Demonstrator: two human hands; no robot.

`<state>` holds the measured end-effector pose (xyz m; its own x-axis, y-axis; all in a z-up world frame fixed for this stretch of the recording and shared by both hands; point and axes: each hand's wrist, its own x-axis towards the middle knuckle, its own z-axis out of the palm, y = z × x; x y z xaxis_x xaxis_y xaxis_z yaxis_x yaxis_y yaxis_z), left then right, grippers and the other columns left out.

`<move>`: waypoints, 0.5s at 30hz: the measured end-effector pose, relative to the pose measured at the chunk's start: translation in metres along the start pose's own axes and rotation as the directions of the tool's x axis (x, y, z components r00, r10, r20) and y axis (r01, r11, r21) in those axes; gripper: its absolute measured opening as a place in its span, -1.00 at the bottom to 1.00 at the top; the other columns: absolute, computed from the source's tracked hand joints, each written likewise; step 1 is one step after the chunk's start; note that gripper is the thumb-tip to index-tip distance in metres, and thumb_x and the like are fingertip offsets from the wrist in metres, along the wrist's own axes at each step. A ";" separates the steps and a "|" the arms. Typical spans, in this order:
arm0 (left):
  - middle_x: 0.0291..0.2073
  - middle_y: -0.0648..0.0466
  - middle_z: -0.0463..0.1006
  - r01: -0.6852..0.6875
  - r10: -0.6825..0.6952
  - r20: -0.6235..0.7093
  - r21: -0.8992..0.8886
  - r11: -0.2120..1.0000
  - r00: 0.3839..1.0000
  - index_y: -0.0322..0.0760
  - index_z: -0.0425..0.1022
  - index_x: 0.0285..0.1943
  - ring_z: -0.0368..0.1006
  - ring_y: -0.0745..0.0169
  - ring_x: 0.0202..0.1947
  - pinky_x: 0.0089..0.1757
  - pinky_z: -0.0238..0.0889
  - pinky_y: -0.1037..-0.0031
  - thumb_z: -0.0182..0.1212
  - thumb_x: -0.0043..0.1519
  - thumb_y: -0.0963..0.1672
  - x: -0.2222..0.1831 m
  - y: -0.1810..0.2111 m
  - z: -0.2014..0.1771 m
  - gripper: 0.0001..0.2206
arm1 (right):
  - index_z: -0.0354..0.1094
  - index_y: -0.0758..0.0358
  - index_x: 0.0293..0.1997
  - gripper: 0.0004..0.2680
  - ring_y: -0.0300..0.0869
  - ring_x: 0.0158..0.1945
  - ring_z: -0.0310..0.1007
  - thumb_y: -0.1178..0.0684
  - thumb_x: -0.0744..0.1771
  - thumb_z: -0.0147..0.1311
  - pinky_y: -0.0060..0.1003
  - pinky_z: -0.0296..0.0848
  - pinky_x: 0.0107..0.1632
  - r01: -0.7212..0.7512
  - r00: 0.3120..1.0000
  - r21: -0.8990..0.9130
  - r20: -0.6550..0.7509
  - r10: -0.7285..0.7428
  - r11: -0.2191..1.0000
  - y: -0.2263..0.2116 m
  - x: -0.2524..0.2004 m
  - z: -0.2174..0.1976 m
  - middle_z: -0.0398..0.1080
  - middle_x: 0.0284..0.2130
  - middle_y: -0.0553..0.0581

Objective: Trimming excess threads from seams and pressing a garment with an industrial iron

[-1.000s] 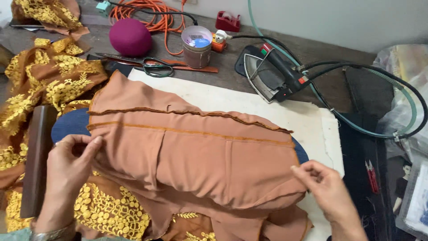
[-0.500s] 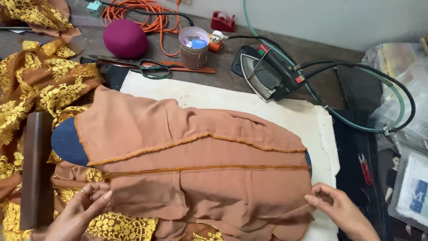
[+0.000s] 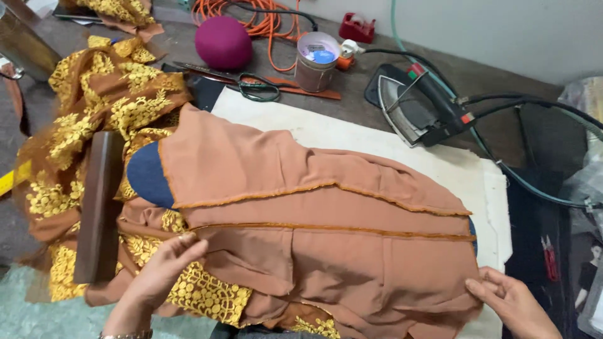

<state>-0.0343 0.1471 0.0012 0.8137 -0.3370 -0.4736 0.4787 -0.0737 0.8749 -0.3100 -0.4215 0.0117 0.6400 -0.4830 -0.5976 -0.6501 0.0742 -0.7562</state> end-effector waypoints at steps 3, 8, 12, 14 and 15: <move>-0.55 0.21 0.27 -0.050 0.029 0.114 0.184 0.982 0.993 -0.24 0.39 -0.51 0.15 0.43 -0.48 -0.34 0.02 0.53 0.26 0.21 -0.13 0.000 0.008 -0.004 -0.77 | 0.45 0.70 0.01 -0.75 0.14 -0.14 0.47 0.30 0.28 0.00 0.00 0.41 -0.01 -0.108 0.992 0.072 0.073 0.103 0.992 -0.016 -0.015 0.008 0.56 -0.15 0.52; -0.61 0.24 0.18 -0.107 0.083 0.127 0.201 0.974 0.988 -0.23 0.34 -0.56 0.05 0.47 -0.55 -0.46 -0.08 0.57 0.22 0.24 -0.13 -0.005 0.034 -0.007 -0.72 | 0.43 0.77 0.06 -0.72 0.17 -0.17 0.40 0.35 0.29 -0.04 0.04 0.35 -0.06 -0.090 0.996 0.152 0.033 0.086 0.984 -0.026 -0.032 0.013 0.52 -0.16 0.59; -0.35 0.05 0.38 -0.069 0.073 0.075 -0.056 0.996 0.994 -0.33 0.40 -0.27 0.24 0.33 -0.36 -0.29 0.14 0.48 0.04 0.29 -0.14 -0.004 0.064 0.018 -0.86 | 0.40 0.71 0.06 -0.73 0.09 -0.10 0.34 0.31 0.31 -0.08 -0.04 0.30 -0.02 0.014 0.999 0.142 -0.051 -0.007 0.990 -0.062 -0.043 0.043 0.46 -0.07 0.47; -0.14 -0.17 0.62 0.002 0.002 0.029 -0.141 0.990 1.000 -0.51 0.52 -0.06 0.48 0.15 -0.18 -0.12 0.36 0.38 0.03 0.25 -0.17 -0.001 0.081 0.031 -0.76 | 0.37 0.69 0.07 -0.74 0.03 0.00 0.31 0.31 0.32 -0.11 -0.11 0.26 0.09 0.017 0.994 0.112 -0.113 -0.004 0.994 -0.086 -0.048 0.057 0.43 0.01 0.41; -0.23 -0.12 0.59 -0.011 0.014 0.021 -0.138 0.990 1.000 -0.42 0.49 -0.10 0.47 0.17 -0.28 -0.25 0.37 0.42 0.06 0.26 -0.16 0.003 0.084 0.030 -0.82 | 0.35 0.67 0.08 -0.73 0.03 -0.01 0.32 0.29 0.31 -0.11 -0.12 0.27 0.08 0.061 0.993 0.117 -0.106 -0.048 0.991 -0.089 -0.047 0.058 0.42 0.00 0.41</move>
<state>-0.0018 0.1114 0.0765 0.8132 -0.3574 -0.4593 0.5108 0.0599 0.8576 -0.2580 -0.3547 0.0913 0.6238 -0.5755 -0.5288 -0.5575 0.1466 -0.8171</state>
